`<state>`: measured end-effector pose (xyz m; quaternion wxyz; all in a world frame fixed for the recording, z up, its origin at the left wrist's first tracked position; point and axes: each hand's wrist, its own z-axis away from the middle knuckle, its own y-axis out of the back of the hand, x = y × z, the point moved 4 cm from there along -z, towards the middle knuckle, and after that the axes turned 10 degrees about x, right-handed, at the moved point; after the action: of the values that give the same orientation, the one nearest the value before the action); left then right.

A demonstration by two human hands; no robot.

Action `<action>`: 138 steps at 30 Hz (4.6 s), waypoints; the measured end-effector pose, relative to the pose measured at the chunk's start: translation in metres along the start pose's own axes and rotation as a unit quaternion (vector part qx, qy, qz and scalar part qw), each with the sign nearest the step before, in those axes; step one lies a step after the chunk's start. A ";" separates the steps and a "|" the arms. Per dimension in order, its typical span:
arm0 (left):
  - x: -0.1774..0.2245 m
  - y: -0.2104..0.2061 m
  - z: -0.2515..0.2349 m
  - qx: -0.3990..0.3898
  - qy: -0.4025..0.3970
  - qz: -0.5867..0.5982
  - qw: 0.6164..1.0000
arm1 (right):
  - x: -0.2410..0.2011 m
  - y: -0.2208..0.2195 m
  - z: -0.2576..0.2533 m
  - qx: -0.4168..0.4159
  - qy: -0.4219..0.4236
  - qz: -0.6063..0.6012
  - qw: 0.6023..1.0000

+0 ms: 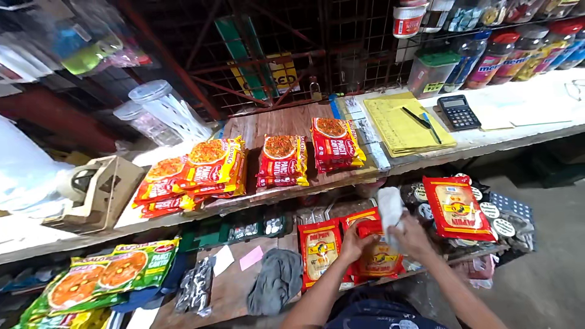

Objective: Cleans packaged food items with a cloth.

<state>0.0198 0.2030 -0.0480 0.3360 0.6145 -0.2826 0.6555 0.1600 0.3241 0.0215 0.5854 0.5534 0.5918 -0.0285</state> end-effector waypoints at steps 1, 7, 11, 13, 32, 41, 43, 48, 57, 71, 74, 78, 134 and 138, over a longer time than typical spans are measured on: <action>0.000 0.000 -0.002 -0.008 -0.019 -0.004 1.000 | -0.001 -0.011 0.005 -0.057 0.045 0.023 0.997; 0.000 0.001 0.003 -0.058 -0.014 -0.031 0.998 | 0.007 -0.020 -0.019 -0.237 -0.008 -0.015 0.971; 0.008 -0.001 0.006 -0.049 0.036 -0.033 0.998 | 0.015 -0.018 -0.027 -0.197 -0.074 -0.040 0.977; 0.009 0.000 0.009 -0.026 0.025 0.015 0.999 | 0.020 -0.018 -0.026 -0.155 -0.109 -0.069 0.979; 0.040 0.018 0.009 -0.001 0.065 -0.142 0.988 | 0.024 0.016 -0.014 0.041 -0.192 -0.263 0.945; 0.027 0.003 0.024 0.089 0.106 0.052 0.989 | -0.028 -0.027 -0.002 -0.289 0.000 0.101 0.952; 0.028 0.007 0.025 0.074 0.088 0.012 0.993 | -0.015 -0.020 -0.004 -0.293 0.013 0.083 0.953; 0.031 0.009 0.026 0.036 0.043 -0.035 0.998 | 0.021 -0.009 -0.008 -0.304 -0.007 0.061 0.951; 0.024 0.029 0.021 0.020 0.058 -0.044 0.997 | 0.059 0.010 -0.004 -0.138 -0.170 -0.071 0.973; 0.065 -0.003 0.012 -0.192 -0.127 -0.449 0.863 | 0.054 0.000 0.003 -0.019 -0.266 -0.242 0.933; 0.064 -0.001 0.013 -0.184 -0.072 -0.462 0.864 | 0.068 0.017 0.006 0.000 -0.276 -0.256 0.927; 0.064 0.000 0.015 -0.168 -0.042 -0.473 0.864 | 0.030 0.047 0.003 -0.065 -0.197 -0.194 0.959; 0.037 0.050 0.057 0.081 0.198 0.062 0.975 | 0.070 -0.036 -0.007 0.102 -0.371 -0.244 0.890; 0.032 0.050 0.063 0.119 0.203 0.103 0.967 | 0.088 -0.032 0.000 0.136 -0.475 -0.341 0.800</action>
<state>0.0185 0.1264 -0.0091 0.2418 0.4719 -0.1905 0.8262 0.1646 0.3665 -0.0621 0.6638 0.3069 0.3803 -0.5661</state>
